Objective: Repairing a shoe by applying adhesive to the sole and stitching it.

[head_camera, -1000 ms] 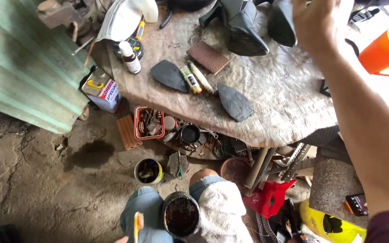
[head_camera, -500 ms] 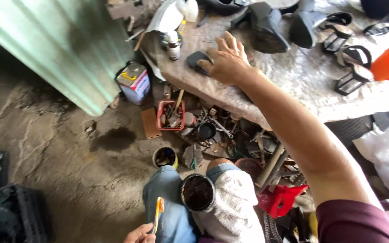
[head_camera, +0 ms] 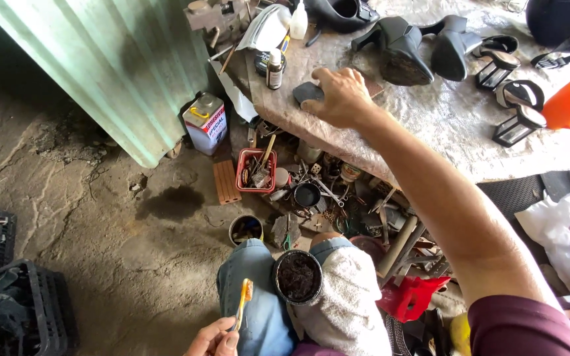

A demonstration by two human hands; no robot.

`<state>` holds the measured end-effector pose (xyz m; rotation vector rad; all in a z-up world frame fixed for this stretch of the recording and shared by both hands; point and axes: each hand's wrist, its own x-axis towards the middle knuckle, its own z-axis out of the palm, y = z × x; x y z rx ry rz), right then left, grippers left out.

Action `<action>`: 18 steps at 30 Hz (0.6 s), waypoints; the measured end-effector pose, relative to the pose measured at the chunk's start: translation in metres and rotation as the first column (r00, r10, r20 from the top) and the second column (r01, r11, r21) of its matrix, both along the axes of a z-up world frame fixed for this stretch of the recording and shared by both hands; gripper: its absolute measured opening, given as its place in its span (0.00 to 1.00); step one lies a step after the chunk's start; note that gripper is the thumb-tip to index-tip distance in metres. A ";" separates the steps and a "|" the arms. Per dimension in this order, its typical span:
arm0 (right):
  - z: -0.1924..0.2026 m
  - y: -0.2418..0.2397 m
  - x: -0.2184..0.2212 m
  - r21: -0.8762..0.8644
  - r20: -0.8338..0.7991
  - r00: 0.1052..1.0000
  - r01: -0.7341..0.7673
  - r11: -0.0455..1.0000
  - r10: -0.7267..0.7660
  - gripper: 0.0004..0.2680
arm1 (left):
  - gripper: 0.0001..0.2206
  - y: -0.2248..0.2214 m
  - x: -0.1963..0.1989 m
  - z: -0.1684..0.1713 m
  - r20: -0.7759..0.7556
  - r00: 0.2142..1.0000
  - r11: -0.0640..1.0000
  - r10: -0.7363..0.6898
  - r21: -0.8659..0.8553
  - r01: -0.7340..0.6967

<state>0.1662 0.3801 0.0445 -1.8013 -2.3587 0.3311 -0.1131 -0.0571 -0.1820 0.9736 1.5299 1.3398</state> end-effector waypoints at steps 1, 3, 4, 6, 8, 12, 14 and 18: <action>0.002 -0.001 0.000 0.025 -0.008 1.000 0.003 1.000 -0.003 0.23 | 0.12 -0.002 0.001 -0.004 -0.028 0.999 0.999 0.039 -0.029 -0.039; -0.009 0.008 0.012 0.102 -0.105 0.993 -0.052 0.993 0.063 0.19 | 0.12 -0.005 -0.001 -0.010 -0.013 0.999 0.999 0.044 -0.011 -0.045; -0.014 0.013 0.018 0.184 -0.194 0.972 -0.099 0.978 0.135 0.17 | 0.12 -0.006 -0.001 -0.013 0.002 0.999 0.999 0.050 0.007 -0.050; -0.018 0.012 0.020 0.277 -0.177 0.972 -0.103 0.955 0.156 0.12 | 0.12 -0.006 0.002 -0.009 0.000 0.997 0.997 0.083 -0.003 -0.083; -0.011 0.000 0.013 0.366 -0.159 0.972 -0.106 0.924 0.174 0.08 | 0.12 -0.005 0.003 -0.005 -0.003 0.994 0.993 0.113 -0.013 -0.113; -0.013 -0.021 -0.002 0.175 0.086 0.996 -0.002 0.985 -0.014 0.26 | 0.11 0.003 0.006 0.010 -0.059 0.998 0.995 0.031 0.095 -0.025; -0.017 -0.022 -0.002 0.189 0.079 0.997 -0.019 0.982 0.004 0.27 | 0.11 0.006 0.009 0.017 -0.034 0.999 0.996 0.036 0.084 -0.033; 0.012 -0.037 -0.005 0.005 -0.321 0.934 0.170 0.985 -0.159 0.15 | 0.11 0.003 0.004 0.019 -0.071 0.997 0.982 -0.020 0.187 0.033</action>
